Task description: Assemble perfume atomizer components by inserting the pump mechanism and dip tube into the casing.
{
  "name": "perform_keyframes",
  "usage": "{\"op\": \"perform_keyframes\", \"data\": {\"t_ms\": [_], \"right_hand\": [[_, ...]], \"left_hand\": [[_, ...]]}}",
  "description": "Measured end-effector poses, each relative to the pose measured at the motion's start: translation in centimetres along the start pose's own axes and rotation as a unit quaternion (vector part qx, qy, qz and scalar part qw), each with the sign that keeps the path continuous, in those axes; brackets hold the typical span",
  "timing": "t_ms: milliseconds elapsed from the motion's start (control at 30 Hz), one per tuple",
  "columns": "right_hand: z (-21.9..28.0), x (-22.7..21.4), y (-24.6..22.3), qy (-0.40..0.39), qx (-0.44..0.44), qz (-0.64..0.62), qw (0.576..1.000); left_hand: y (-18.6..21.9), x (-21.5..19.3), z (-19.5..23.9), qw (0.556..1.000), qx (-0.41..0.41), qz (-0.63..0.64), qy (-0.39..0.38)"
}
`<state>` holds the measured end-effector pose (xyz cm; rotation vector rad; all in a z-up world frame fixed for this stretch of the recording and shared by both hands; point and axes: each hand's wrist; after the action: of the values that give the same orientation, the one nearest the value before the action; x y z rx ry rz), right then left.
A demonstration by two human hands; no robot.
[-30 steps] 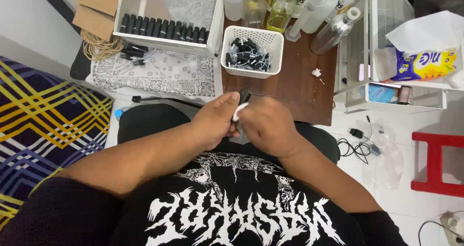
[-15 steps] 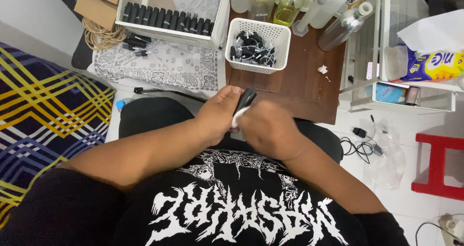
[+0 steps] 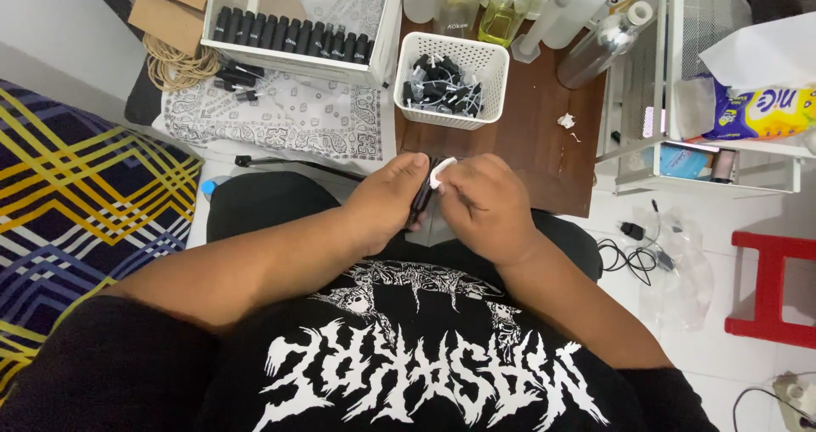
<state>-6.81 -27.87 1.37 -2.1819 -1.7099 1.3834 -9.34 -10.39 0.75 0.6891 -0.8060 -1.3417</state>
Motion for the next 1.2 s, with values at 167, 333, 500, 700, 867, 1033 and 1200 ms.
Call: {"op": "perform_keyframes", "data": {"t_ms": [167,333,500,700,867,1033,1200], "right_hand": [[0.7,1.4,-1.0,-0.089,-0.079,-0.020,0.993],[0.6,1.0,0.8,0.016,-0.020,0.029,0.999],[1.4,2.2,-0.3,-0.066,-0.080,-0.032,0.994],[2.6,3.0,2.7,-0.079,-0.036,0.014,0.996],[0.5,1.6,1.1,-0.021,-0.059,-0.013,0.998],[0.9,1.7,0.8,-0.023,-0.013,0.010,1.000],[0.4,0.8,2.7,0.017,-0.021,0.026,0.999]], "left_hand": [[1.1,-0.4,0.7,0.999,-0.035,-0.032,0.015],[0.3,0.2,0.4,0.999,-0.023,-0.022,0.018],[-1.3,-1.6,-1.9,0.999,0.004,0.039,0.034],[-0.4,-0.6,-0.8,0.999,0.028,0.033,0.018],[-0.2,-0.4,-0.8,0.997,0.045,0.062,0.013],[-1.3,-0.4,-1.7,0.993,0.055,0.103,-0.023],[0.1,0.3,-1.2,0.995,0.034,0.091,-0.015]]}}
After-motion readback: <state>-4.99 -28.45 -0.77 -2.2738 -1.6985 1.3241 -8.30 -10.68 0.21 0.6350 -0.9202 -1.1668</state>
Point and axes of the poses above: each hand's wrist, its own z-axis away from the middle knuckle, its own x-axis out of the palm, y = z × x, and after that the axes turned 3 degrees about -x, right-handed
